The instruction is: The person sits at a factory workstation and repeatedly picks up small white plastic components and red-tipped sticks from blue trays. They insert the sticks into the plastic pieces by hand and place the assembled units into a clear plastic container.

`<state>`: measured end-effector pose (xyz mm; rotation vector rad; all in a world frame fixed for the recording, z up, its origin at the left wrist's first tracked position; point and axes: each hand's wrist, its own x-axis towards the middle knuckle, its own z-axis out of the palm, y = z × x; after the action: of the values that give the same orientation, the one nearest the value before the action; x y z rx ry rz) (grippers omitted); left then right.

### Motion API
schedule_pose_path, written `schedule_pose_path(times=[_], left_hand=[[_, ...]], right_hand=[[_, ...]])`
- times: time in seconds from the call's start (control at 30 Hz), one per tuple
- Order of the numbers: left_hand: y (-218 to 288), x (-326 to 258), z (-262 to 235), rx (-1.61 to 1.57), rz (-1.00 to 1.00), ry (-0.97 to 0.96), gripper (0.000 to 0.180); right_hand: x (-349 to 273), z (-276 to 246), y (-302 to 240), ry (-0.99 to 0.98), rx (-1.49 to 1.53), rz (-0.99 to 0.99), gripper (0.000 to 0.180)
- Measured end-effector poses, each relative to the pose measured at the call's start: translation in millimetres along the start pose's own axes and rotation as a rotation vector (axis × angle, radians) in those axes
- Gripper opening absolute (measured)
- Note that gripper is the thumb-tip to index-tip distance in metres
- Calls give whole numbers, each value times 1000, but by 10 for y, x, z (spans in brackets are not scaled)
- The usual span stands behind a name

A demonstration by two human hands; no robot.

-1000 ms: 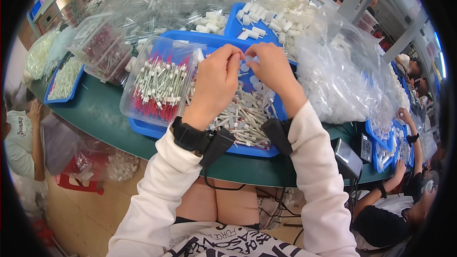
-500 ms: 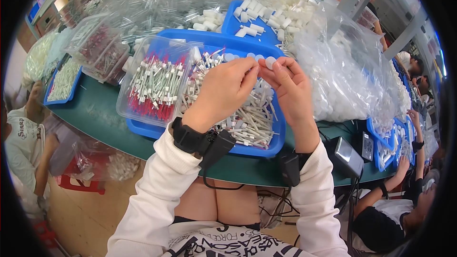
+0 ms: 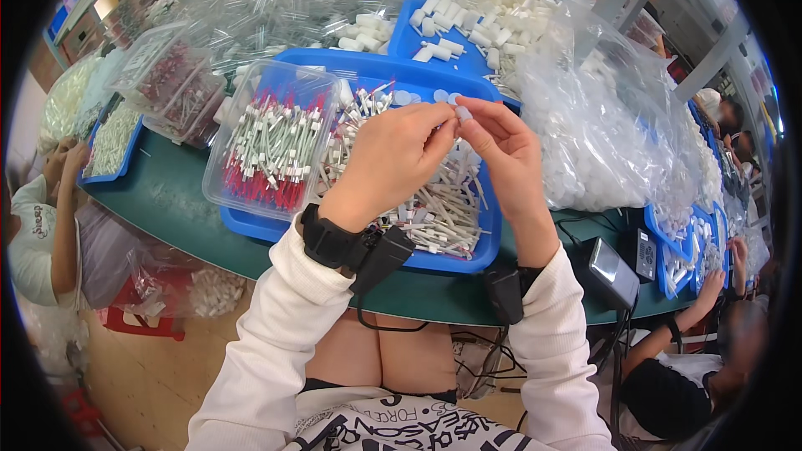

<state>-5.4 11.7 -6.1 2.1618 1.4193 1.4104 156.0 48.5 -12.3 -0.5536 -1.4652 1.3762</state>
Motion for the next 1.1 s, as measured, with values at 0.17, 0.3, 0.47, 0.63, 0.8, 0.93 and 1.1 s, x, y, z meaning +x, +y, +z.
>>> schedule_pose_path(times=[0.17,0.3,0.47,0.63,0.8,0.93,1.1], left_hand=[[45,-6,-30,-50,-54,-90,17],[38,-42,24,-253,-99,-39,23],[-83,-30,22,-33,-1,48,23],[-45,-15,-9,-8,61,47,11],[-71,-29,-2,94,142,74,12],[-18,-32,-12,130,178,81,13],[30,-44,15,297,257,87,18]], right_hand=[[26,-59,31,-19,-147,-66,28],[32,-136,37,13,-325,-105,29],[12,-156,-30,27,-182,75,28],[5,-119,-51,45,-116,56,25],[3,-140,-58,11,-145,99,25],[-2,-145,-44,15,-168,104,24],[-10,-158,-36,31,-162,99,22]])
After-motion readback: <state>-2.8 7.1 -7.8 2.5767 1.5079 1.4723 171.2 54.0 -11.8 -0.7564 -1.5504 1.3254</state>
